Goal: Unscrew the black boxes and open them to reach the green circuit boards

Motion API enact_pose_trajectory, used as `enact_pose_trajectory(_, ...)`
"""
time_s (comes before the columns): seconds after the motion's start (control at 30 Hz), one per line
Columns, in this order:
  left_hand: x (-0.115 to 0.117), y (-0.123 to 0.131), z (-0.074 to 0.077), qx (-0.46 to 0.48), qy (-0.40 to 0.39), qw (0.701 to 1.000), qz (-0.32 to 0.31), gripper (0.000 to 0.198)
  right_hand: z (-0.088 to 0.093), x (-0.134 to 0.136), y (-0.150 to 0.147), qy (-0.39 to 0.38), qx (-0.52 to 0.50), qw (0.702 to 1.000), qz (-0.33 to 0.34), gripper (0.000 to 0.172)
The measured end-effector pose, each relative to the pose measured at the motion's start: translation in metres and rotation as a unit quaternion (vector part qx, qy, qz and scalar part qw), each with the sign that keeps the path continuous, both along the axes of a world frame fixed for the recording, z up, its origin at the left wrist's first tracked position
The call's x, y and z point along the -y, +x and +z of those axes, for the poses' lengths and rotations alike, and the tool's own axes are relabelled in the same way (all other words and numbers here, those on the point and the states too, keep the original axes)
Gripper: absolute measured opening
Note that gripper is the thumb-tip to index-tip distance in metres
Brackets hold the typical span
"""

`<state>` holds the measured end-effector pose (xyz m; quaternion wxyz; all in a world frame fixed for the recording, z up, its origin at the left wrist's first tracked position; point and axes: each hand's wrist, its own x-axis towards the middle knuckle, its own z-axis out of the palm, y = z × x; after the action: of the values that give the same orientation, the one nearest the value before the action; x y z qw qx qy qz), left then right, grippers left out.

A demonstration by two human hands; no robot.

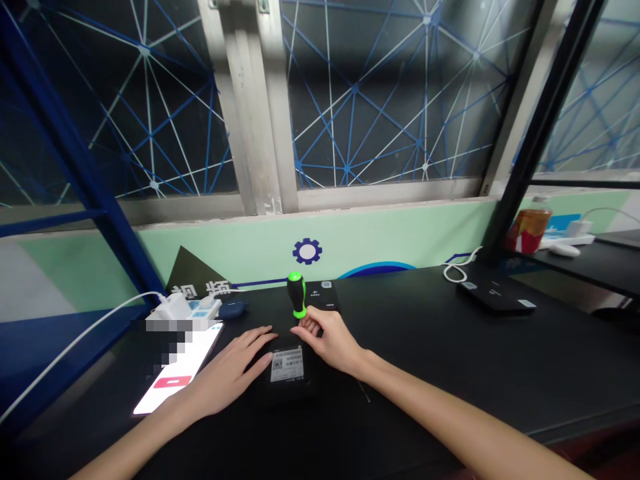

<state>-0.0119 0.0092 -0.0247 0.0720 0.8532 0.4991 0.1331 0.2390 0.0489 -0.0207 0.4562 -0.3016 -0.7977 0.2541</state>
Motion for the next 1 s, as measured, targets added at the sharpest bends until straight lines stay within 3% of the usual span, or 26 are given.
enact_pose_trajectory(0.2, 0.0007, 0.0005, 0.0011, 0.006, 0.014, 1.0, -0.012, 0.05, 0.0065, 0.0058, 0.0056, 0.01, 0.019, 0.998, 0.063, 0.019)
enact_pose_trajectory(0.5, 0.0006, -0.0009, -0.0006, 0.007, 0.002, 1.0, -0.006, 0.051, -0.0028, -0.0009, 0.0012, 0.01, -0.013, 1.0, -0.016, 0.023)
enact_pose_trajectory(0.77, 0.0001, -0.0006, 0.0007, 0.003, -0.001, 1.0, -0.008, 0.051, 0.0018, 0.0038, 0.0056, -0.01, -0.006, 0.998, 0.054, 0.021)
enact_pose_trajectory(1.0, 0.0008, -0.0011, 0.0009, 0.005, -0.003, 1.0, -0.009, 0.051, 0.0004, 0.003, 0.0031, 0.006, -0.019, 1.0, 0.012, 0.02)
